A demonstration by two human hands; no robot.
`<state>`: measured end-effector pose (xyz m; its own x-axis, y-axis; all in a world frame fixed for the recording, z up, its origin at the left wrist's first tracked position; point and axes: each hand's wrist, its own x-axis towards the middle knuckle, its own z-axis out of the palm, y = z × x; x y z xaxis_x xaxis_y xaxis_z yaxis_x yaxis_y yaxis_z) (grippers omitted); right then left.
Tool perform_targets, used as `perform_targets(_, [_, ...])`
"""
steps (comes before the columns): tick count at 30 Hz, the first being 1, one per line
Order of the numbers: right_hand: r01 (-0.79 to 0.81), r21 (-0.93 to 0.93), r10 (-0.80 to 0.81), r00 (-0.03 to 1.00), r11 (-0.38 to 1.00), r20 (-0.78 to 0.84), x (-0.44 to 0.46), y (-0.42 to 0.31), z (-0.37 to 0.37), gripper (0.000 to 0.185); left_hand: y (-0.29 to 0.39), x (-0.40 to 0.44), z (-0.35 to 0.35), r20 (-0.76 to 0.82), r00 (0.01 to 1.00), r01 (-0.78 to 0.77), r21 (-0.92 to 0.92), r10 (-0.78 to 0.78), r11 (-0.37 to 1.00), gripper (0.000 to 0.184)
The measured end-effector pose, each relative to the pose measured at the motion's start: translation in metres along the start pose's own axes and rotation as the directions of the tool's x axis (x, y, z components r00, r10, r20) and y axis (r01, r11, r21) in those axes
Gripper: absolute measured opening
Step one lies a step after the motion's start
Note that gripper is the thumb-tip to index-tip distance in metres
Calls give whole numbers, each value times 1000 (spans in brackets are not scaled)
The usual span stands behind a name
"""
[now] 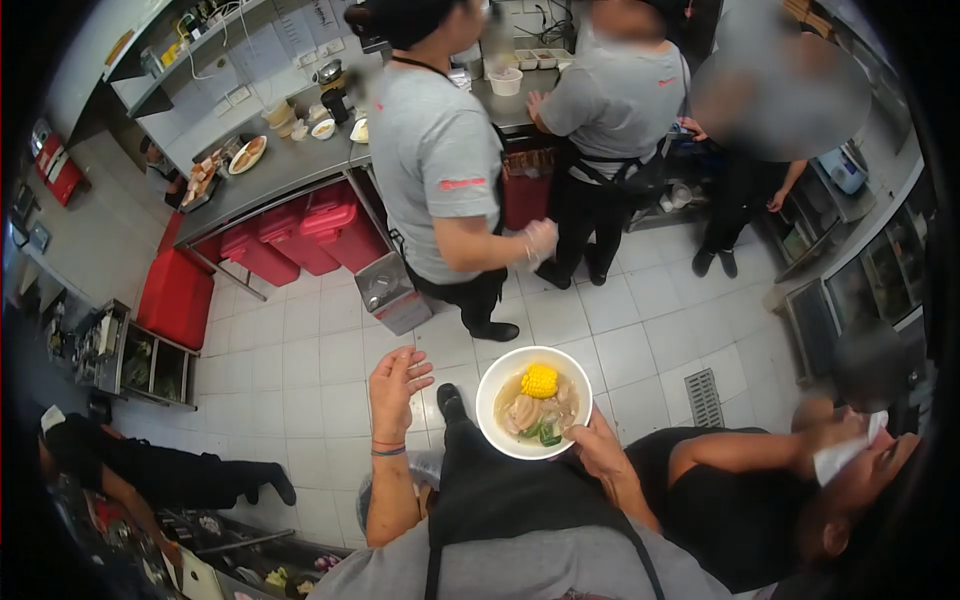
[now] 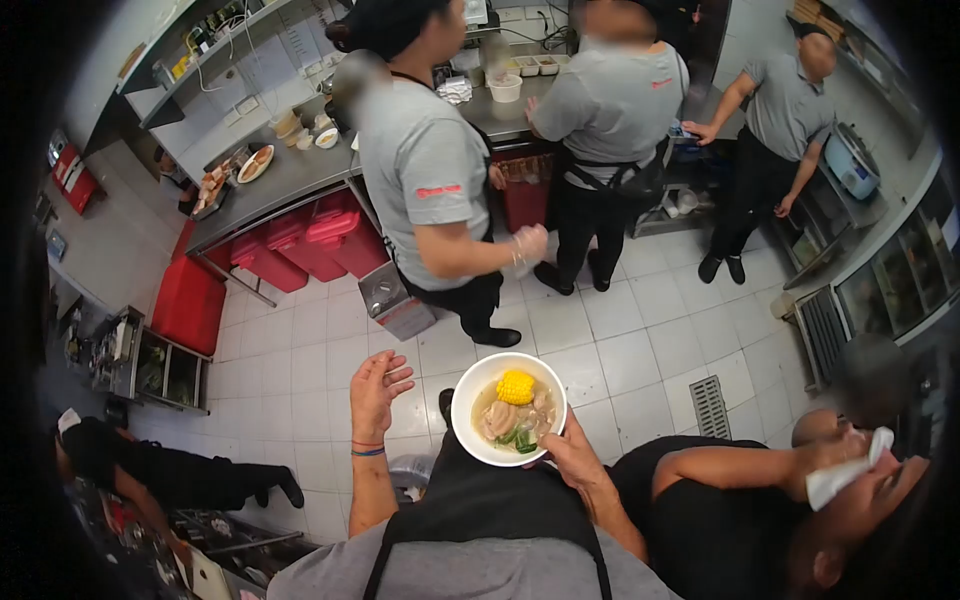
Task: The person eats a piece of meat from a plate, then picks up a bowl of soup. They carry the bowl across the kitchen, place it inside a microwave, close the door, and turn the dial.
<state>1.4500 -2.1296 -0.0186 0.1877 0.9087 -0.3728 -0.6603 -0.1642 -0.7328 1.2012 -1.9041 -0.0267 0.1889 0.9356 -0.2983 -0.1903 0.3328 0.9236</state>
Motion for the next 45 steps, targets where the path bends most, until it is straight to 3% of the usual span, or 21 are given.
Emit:
perform_targets(6, [-101, 22, 101, 995, 995, 16, 111, 16, 78, 81, 47, 113, -81, -137, 990, -39, 7, 39, 999, 32])
perform_targets(9, [-201, 26, 197, 974, 979, 113, 169, 17, 118, 76, 68, 154, -139, -205, 978, -41, 36, 48, 999, 31])
perform_targets(12, [-192, 45, 190, 981, 980, 50, 221, 5, 172, 71, 95, 190, -176, -237, 970, -45, 47, 55, 998, 30])
perform_targets(16, [-193, -18, 193, 959, 981, 208, 293, -8, 202, 73, 141, 245, -183, -181, 978, -101, 48, 108, 994, 28])
perform_targets(21, [-130, -99, 149, 964, 987, 218, 361, -35, 245, 80, 203, 298, -148, -119, 949, -290, 41, 293, 956, 27])
perform_targets(24, [-169, -157, 211, 926, 973, 313, 379, -35, 242, 84, 244, 275, -115, -134, 876, -452, 101, 463, 886, 28])
perform_targets(27, [-186, -140, 225, 907, 973, 357, 385, -39, 240, 83, 264, 240, -103, -23, 836, -548, 31, 549, 836, 29])
perform_targets(30, [-203, -117, 232, 898, 972, 373, 381, -41, 240, 83, 266, 235, -101, 200, 743, -603, -216, 639, 768, 30])
perform_targets(33, [-204, -132, 240, 891, 970, 385, 380, -43, 233, 85, 265, 252, -96, 236, 754, -592, -160, 613, 790, 33])
perform_targets(36, [-193, -118, 222, 915, 974, 337, 365, -50, 236, 86, 263, 262, -94, 221, 767, -560, -227, 602, 797, 34])
perform_targets(42, [-112, -12, 113, 981, 994, 157, 323, -54, 241, 87, 250, 279, -91, 382, 737, -405, -411, 557, 817, 40])
perform_targets(45, [-87, 57, 82, 992, 995, 92, 300, -45, 231, 88, 238, 284, -97, 438, 734, -365, -392, 520, 845, 43])
